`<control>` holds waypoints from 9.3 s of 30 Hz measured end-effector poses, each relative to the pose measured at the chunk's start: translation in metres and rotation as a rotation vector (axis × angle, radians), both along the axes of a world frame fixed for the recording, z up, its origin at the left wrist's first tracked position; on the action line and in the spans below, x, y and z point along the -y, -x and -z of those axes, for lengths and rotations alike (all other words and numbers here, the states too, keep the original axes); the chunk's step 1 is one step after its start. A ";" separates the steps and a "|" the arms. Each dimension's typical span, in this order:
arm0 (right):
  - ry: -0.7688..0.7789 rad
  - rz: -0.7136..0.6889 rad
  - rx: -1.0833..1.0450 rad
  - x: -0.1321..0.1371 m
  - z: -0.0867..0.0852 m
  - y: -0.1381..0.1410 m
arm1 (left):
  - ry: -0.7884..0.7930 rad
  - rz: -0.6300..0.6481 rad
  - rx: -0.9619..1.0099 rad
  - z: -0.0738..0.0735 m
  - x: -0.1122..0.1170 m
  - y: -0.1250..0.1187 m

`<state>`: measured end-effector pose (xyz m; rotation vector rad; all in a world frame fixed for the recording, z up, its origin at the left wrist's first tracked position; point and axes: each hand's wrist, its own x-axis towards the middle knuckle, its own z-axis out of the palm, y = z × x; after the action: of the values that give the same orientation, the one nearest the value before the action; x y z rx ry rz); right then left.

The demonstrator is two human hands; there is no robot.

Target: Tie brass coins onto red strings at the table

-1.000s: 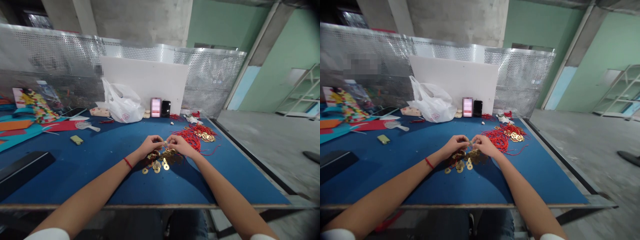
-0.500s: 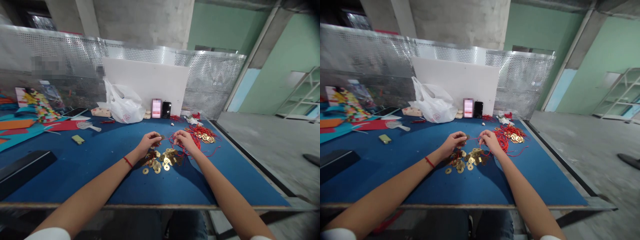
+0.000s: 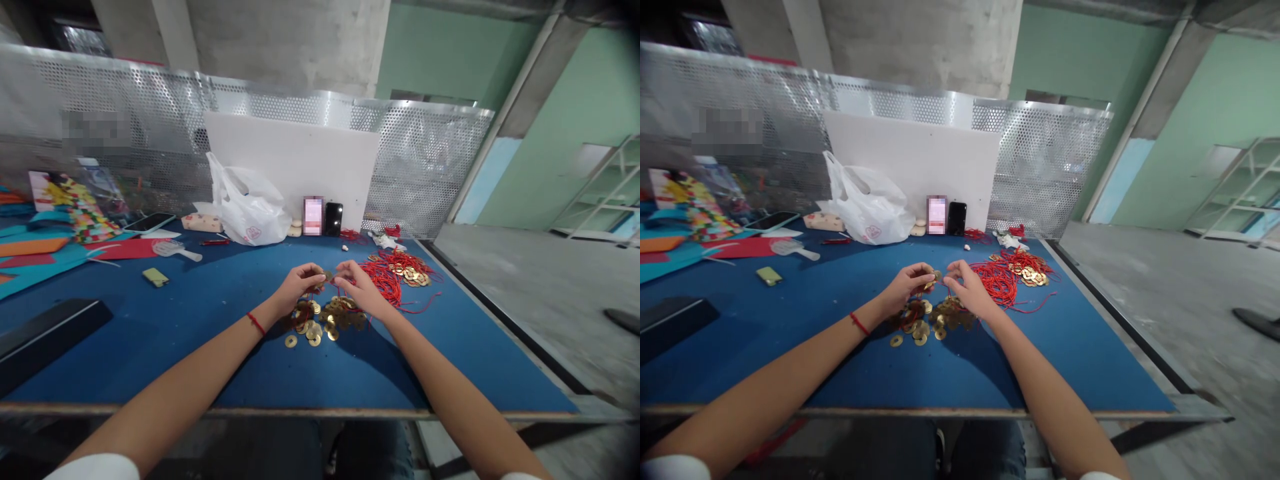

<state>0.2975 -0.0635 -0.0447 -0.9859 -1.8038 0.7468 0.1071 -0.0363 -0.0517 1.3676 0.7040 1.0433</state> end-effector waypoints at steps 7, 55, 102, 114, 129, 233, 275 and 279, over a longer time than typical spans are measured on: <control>0.311 -0.125 -0.395 0.000 -0.010 -0.005 | -0.018 0.018 -0.020 0.001 -0.001 0.000; 0.229 -0.065 -0.134 -0.005 -0.007 -0.011 | 0.034 0.127 0.006 -0.006 0.009 -0.003; -0.262 0.390 0.112 0.008 -0.011 0.000 | -0.067 0.047 -0.146 -0.005 0.014 -0.010; 0.631 0.460 -1.053 -0.017 -0.010 -0.031 | 0.104 -0.159 -0.083 -0.004 0.004 -0.008; 0.198 0.178 -0.296 -0.005 -0.005 -0.005 | 0.123 -0.291 -0.147 -0.007 0.006 -0.006; -0.028 0.120 0.559 0.012 -0.008 0.008 | -0.408 -0.255 -0.340 -0.001 0.005 -0.007; 0.620 -0.058 -0.257 0.004 0.002 0.008 | -0.592 -0.127 -0.553 0.003 0.015 -0.007; 0.496 0.011 -0.100 0.007 -0.002 0.010 | -0.549 -0.101 -0.539 0.006 0.012 -0.008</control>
<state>0.2875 -0.0706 -0.0428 -1.2463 -1.5543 1.2504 0.1154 -0.0485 -0.0574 2.1536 0.9231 0.9909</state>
